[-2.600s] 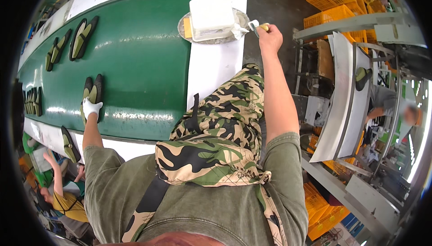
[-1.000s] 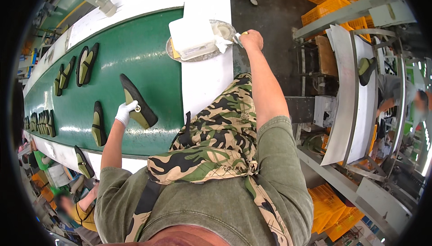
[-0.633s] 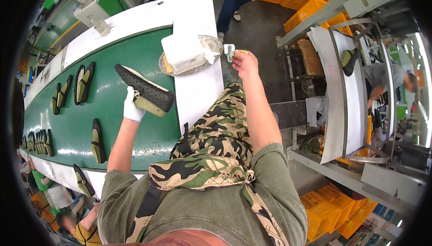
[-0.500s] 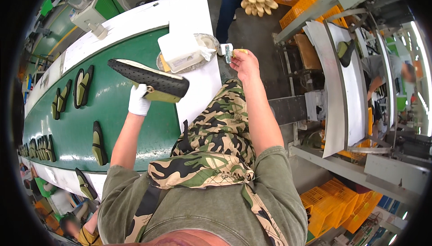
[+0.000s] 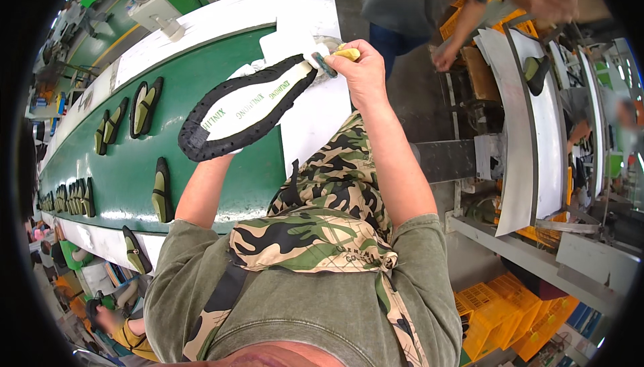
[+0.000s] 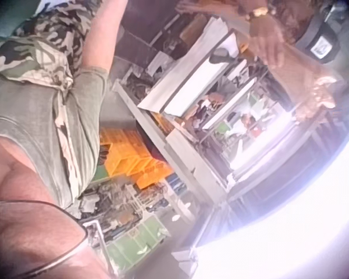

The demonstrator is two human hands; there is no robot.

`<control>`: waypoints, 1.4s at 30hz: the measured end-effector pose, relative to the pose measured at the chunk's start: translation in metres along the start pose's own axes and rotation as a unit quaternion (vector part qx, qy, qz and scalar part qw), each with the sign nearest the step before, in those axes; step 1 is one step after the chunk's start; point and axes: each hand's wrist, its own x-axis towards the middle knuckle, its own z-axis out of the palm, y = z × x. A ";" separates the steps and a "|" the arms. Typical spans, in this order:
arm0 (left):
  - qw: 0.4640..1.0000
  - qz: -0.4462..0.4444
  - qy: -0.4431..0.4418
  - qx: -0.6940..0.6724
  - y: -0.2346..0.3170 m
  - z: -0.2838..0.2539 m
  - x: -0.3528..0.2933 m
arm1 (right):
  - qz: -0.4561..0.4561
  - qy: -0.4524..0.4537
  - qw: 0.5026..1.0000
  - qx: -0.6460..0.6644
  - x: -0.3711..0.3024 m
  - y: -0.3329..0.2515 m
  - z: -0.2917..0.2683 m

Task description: The recorder is applying a liquid adhesive or cleaner to the edges of shoe soles using a small brush or applicator.

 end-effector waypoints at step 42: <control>0.842 -0.229 -0.207 -0.444 0.036 -0.013 0.061 | -0.106 -0.076 0.990 0.044 0.017 -0.061 0.099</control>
